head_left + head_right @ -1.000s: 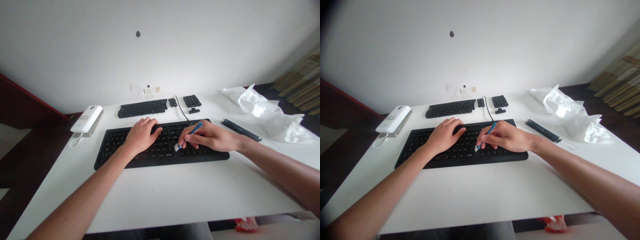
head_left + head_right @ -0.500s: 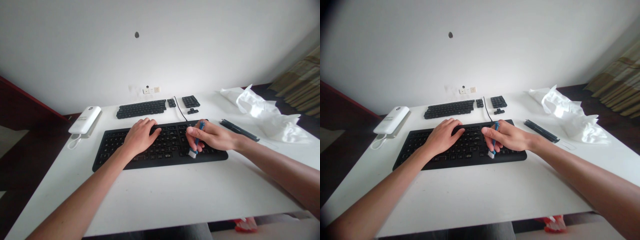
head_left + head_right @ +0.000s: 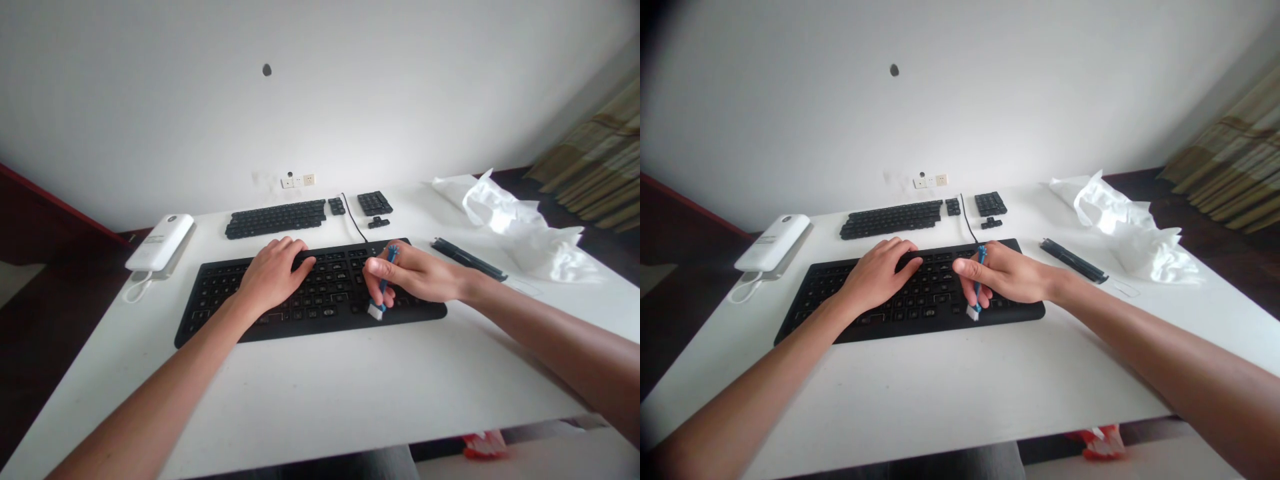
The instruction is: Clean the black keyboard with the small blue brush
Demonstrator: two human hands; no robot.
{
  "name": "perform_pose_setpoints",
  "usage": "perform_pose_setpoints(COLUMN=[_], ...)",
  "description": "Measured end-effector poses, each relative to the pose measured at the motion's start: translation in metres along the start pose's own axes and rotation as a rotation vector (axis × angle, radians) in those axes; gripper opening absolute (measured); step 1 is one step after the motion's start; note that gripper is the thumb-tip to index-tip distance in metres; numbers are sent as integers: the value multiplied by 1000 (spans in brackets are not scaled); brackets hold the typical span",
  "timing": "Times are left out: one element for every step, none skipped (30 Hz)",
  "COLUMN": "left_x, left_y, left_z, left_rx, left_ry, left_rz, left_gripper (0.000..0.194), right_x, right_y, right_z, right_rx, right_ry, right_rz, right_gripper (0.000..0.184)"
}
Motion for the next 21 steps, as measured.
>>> perform_pose_setpoints(left_x=[0,0,0,0,0,0,0,0,0,0,0,0,0,0,0,0,0,0,0,0,0], left_y=[0,0,0,0,0,0,0,0,0,0,0,0,0,0,0,1,1,1,1,1,1], left_z=[0,0,1,1,1,1,1,1,1,0,0,0,0,0,1,1,1,1,1,1,1], left_rx=[-1,-1,-1,-1,-1,-1,0,1,2,3,3,3,3,2,2,2,2,2,2,2,3], left_ry=[0,3,5,8,10,11,11,9,8,7,5,3,2,1,1,1,0,0,-2,-3,-4], left_rz=[1,1,0,-1,0,1,2,4,5,6,6,6,5,5,4,4,4,4,4,4,5], left_gripper=[30,30,30,29,29,28,28,28,28,29,30,30,31,31,30,30,30,30,30,30,30], right_x=[0,0,0,0,0,0,0,0,0,0,0,0,0,0,0,1,1,1,2,2,1], right_y=[2,4,7,10,13,14,14,13,13,13,13,13,14,14,14,14,14,14,14,13,11], right_z=[4,8,11,13,14,15,16,17,17,16,14,12,11,10,10,11,10,9,6,4,3], right_rx=[2,11,29,51,73,86,86,72,52,36,27,26,28,30,28,23,20,20,21,18,5], right_ry=[34,60,74,81,81,83,90,96,95,87,72,55,41,32,29,28,22,5,-19,-36,-34], right_rz=[5,4,-5,-21,-39,-48,-50,-47,-46,-49,-55,-60,-61,-58,-52,-45,-38,-34,-33,-32,-29], right_gripper=[65,65,65,66,67,68,68,67,67,66,66,67,67,66,65,65,65,66,67,68,67])
Point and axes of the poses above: each hand's wrist, its own x-axis away from the middle knuckle, its own z-axis out of the back of the hand, y = z × x, the point moved 9 cm from there along -x, towards the middle knuckle, and after that the axes turned 3 degrees about -z, right-handed, at the moved point
